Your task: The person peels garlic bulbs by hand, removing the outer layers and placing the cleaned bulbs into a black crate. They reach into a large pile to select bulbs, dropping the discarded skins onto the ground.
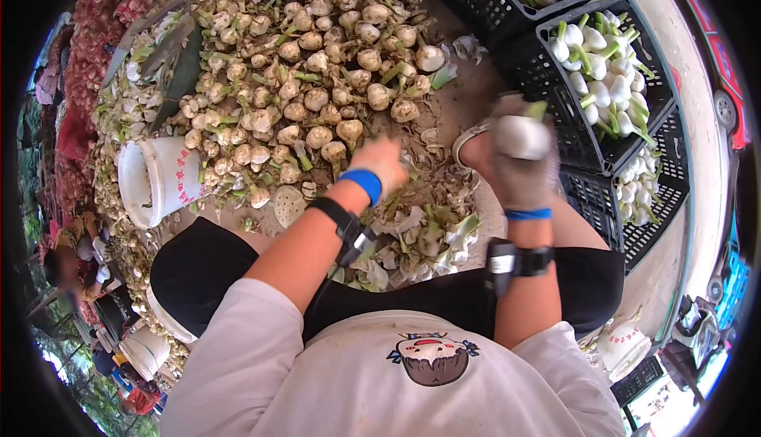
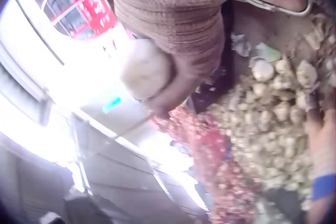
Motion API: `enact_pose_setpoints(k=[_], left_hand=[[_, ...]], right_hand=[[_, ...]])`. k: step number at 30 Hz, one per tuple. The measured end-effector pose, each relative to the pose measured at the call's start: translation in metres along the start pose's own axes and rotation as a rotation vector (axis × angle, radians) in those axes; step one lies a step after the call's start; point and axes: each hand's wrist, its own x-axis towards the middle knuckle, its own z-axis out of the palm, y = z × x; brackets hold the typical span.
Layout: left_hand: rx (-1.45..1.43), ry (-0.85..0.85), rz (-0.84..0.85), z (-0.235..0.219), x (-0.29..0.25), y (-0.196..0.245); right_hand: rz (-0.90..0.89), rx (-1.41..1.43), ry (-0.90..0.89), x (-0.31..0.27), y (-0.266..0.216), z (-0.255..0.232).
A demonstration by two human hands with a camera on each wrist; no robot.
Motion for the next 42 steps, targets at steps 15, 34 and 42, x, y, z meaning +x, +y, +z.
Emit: enact_pose_setpoints(k=[15, 34, 42], left_hand=[[-0.378, 0.048, -0.184, -0.024, 0.109, -0.037], [0.031, 0.258, 0.254, -0.033, 0.003, -0.008], [-0.715, 0.439, 0.444, -0.027, -0.035, -0.011]], right_hand=[[-0.077, -1.43, 0.245, 0.031, 0.042, -0.029], [-0.778, -2.271, -0.236, -0.015, 0.084, -0.01], [0.077, -0.778, -0.094, -0.021, 0.076, -0.007]])
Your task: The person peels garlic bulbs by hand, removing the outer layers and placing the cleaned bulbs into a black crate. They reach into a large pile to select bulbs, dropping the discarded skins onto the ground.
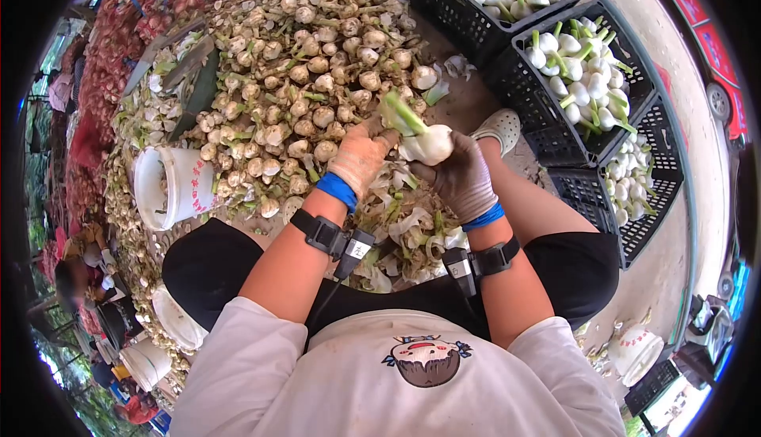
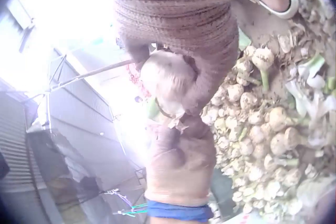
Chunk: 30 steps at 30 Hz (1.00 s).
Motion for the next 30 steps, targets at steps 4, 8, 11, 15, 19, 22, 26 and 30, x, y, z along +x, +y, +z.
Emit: enact_pose_setpoints(k=[4, 8, 11, 15, 19, 22, 26, 30], left_hand=[[-0.132, -0.054, 0.11, 0.007, -0.007, 0.01], [-0.153, -0.086, 0.174, 0.002, 0.001, -0.018], [-0.517, 0.061, -0.038, -0.011, 0.007, -0.028], [-0.813, 0.17, -0.318, -0.006, -0.005, -0.004], [-1.186, 0.005, -0.536, 0.001, -0.008, 0.009], [-0.248, -0.159, 0.041, -0.005, -0.023, 0.027], [-0.974, -0.205, -0.876, 0.012, -0.02, -0.02], [0.14, -0.928, -0.15, 0.013, 0.007, -0.043]], right_hand=[[0.188, -0.004, 0.461, 0.009, 0.007, 0.001], [-0.675, -0.782, 0.275, 0.015, 0.022, -0.023], [0.262, 0.168, 0.233, -0.005, -0.006, 0.008], [0.245, -0.229, 0.167, -0.004, -0.005, -0.001], [0.117, -0.08, 0.301, 0.008, 0.007, -0.008], [0.13, 0.229, 0.442, 0.021, 0.008, -0.022], [0.199, 0.333, 0.375, 0.018, -0.01, -0.019], [0.181, 0.373, 0.309, 0.034, -0.019, -0.049]])
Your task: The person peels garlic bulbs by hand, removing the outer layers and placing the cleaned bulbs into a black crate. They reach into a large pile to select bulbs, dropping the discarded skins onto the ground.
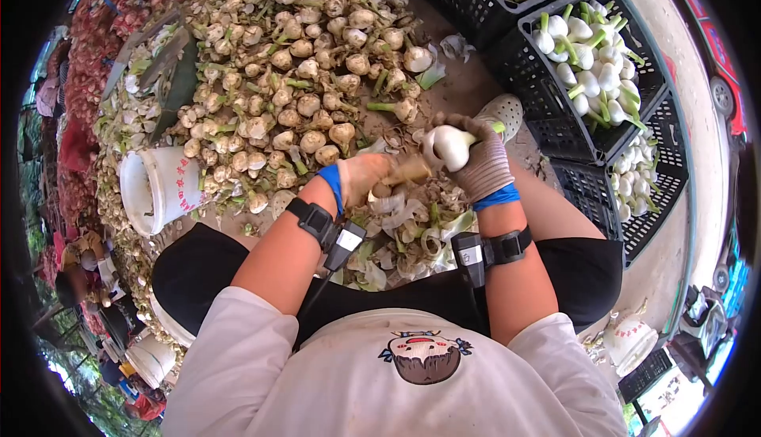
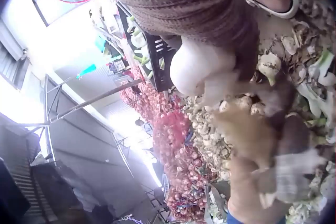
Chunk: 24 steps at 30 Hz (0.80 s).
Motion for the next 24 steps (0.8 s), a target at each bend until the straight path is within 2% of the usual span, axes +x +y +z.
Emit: enact_pose_setpoints(k=[1, 4, 5, 6, 7, 9, 10, 11, 12, 13, 14, 15, 16, 18, 19, 20, 21, 22, 23, 24], left_hand=[[0.197, -0.099, 0.002, -0.002, 0.014, -0.012], [0.009, 0.014, -0.239, -0.003, 0.055, -0.017], [0.192, 0.297, -0.413, -0.006, 0.064, -0.016], [0.377, 0.583, -0.581, -0.014, 0.068, 0.0], [0.366, 0.577, -0.574, -0.021, 0.077, 0.003], [0.084, 0.685, -0.486, -0.034, 0.099, 0.006], [0.07, 0.674, -0.483, -0.032, 0.108, 0.009], [-0.329, 0.735, -0.33, -0.028, 0.116, 0.014], [-0.723, 0.781, -0.169, -0.028, 0.12, 0.019], [-1.182, 0.55, -0.062, -0.032, 0.103, 0.045], [-1.186, 0.558, -0.069, -0.03, 0.107, 0.043], [-1.051, 0.623, -0.029, -0.026, 0.112, 0.038], [-0.911, 0.684, 0.009, -0.019, 0.117, 0.026], [-0.504, 0.858, 0.33, -0.01, 0.135, -0.026], [-0.743, 0.897, -0.113, -0.029, 0.113, 0.002], [-0.847, 0.897, -0.343, -0.033, 0.106, 0.004], [-0.962, 0.896, -0.568, -0.037, 0.101, 0.004], [-0.594, 0.798, -0.654, -0.031, 0.11, -0.018], [-0.23, 0.69, -0.72, -0.029, 0.116, -0.031], [-0.229, 0.684, -0.716, -0.031, 0.12, -0.032]], right_hand=[[-0.077, 0.004, 0.058, -0.002, -0.006, 0.007], [-0.141, -0.012, 0.075, -0.007, -0.026, 0.014], [-0.14, 0.011, 0.142, -0.012, -0.031, 0.017], [-0.177, 0.009, 0.091, -0.007, -0.039, 0.006], [-0.236, -0.003, 0.113, -0.009, -0.042, 0.013], [-0.298, -0.023, 0.147, -0.005, -0.048, 0.013], [-0.378, -0.098, 0.124, 0.002, -0.05, 0.003], [-0.453, -0.173, 0.099, 0.005, -0.051, -0.004], [-0.45, -0.178, 0.11, 0.006, -0.049, -0.003], [-0.456, -0.138, 0.203, 0.008, -0.044, 0.003], [-0.457, -0.097, 0.292, 0.01, -0.039, 0.007], [-0.305, -0.11, 0.295, 0.016, -0.039, -0.007], [-0.292, -0.11, 0.289, 0.016, -0.036, -0.005], [-0.181, -0.477, 0.412, 0.011, -0.033, -0.001], [-0.163, -0.441, 0.346, 0.009, -0.036, -0.004], [-0.164, -0.441, 0.347, 0.003, -0.046, -0.003], [-0.398, -0.251, 0.095, -0.009, -0.057, 0.019], [-0.627, -0.053, -0.154, -0.021, -0.066, 0.034], [-0.627, 0.018, -0.203, -0.029, -0.073, 0.043], [-0.629, 0.089, -0.254, -0.034, -0.077, 0.046]])
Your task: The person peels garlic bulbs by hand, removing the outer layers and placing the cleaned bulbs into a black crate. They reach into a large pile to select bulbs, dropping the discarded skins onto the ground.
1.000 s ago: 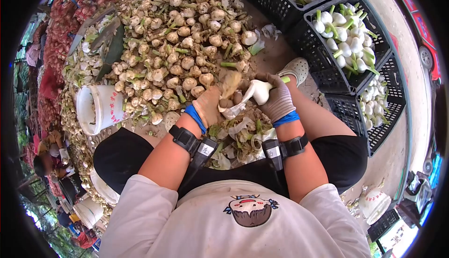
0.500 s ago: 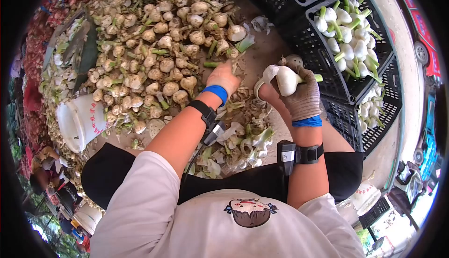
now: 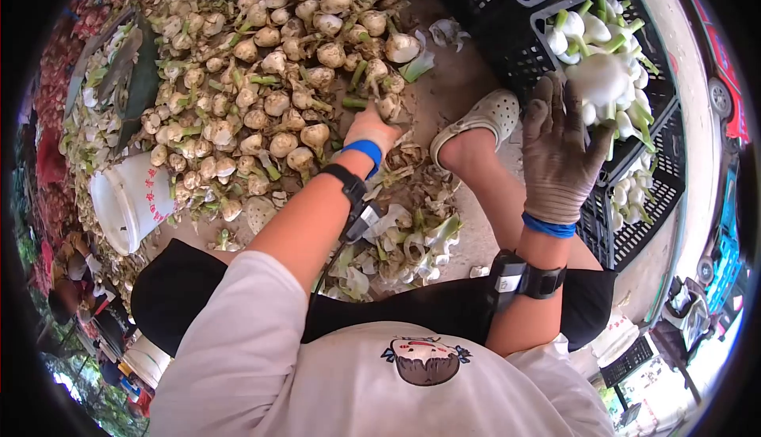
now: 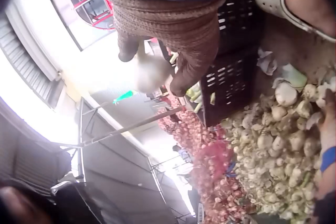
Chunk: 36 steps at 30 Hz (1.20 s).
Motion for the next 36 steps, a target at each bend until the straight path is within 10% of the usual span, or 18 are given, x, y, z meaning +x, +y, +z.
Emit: enact_pose_setpoints(k=[6, 8, 12, 16, 18, 22, 24, 28, 29, 32, 34, 36], left_hand=[[-0.402, -0.238, 0.069, -0.002, -0.022, 0.024], [-0.113, -0.167, 0.408, 0.009, -0.041, 0.006], [0.066, 0.05, 0.298, -0.032, -0.097, 0.014], [-1.03, -0.081, 0.32, -0.053, -0.101, 0.01], [-0.758, -0.204, 0.123, -0.072, -0.127, 0.02], [-0.6, -0.128, 0.32, -0.068, -0.115, -0.012], [-0.636, -0.142, 0.378, -0.071, -0.122, -0.017], [-0.687, -0.08, 0.457, -0.07, -0.139, -0.027], [-0.384, 0.147, 0.797, -0.064, -0.136, -0.034], [-0.261, 0.148, 0.95, -0.069, -0.151, -0.027], [-0.653, -0.041, 0.394, -0.072, -0.16, -0.018], [-0.605, -0.189, 0.407, -0.08, -0.162, -0.025]], right_hand=[[0.441, -0.996, 0.348, -0.005, 0.053, -0.05], [0.255, -1.377, 0.128, -0.005, 0.085, -0.105], [0.287, -1.368, -0.046, -0.024, 0.095, -0.066], [-0.111, -1.948, -0.426, -0.041, 0.099, -0.04], [-0.098, -1.944, -0.431, -0.049, 0.098, -0.033], [-0.12, -1.803, -0.518, -0.056, 0.088, -0.031], [0.317, -1.079, -0.426, -0.063, 0.084, -0.023], [0.504, -0.382, -0.077, -0.069, 0.088, -0.015], [0.507, -0.384, -0.082, -0.07, 0.088, -0.013], [0.489, -0.835, -0.011, -0.074, 0.085, -0.012], [0.834, -0.723, -0.181, -0.058, 0.077, -0.032], [0.119, -1.009, -0.21, -0.06, 0.098, -0.038]])
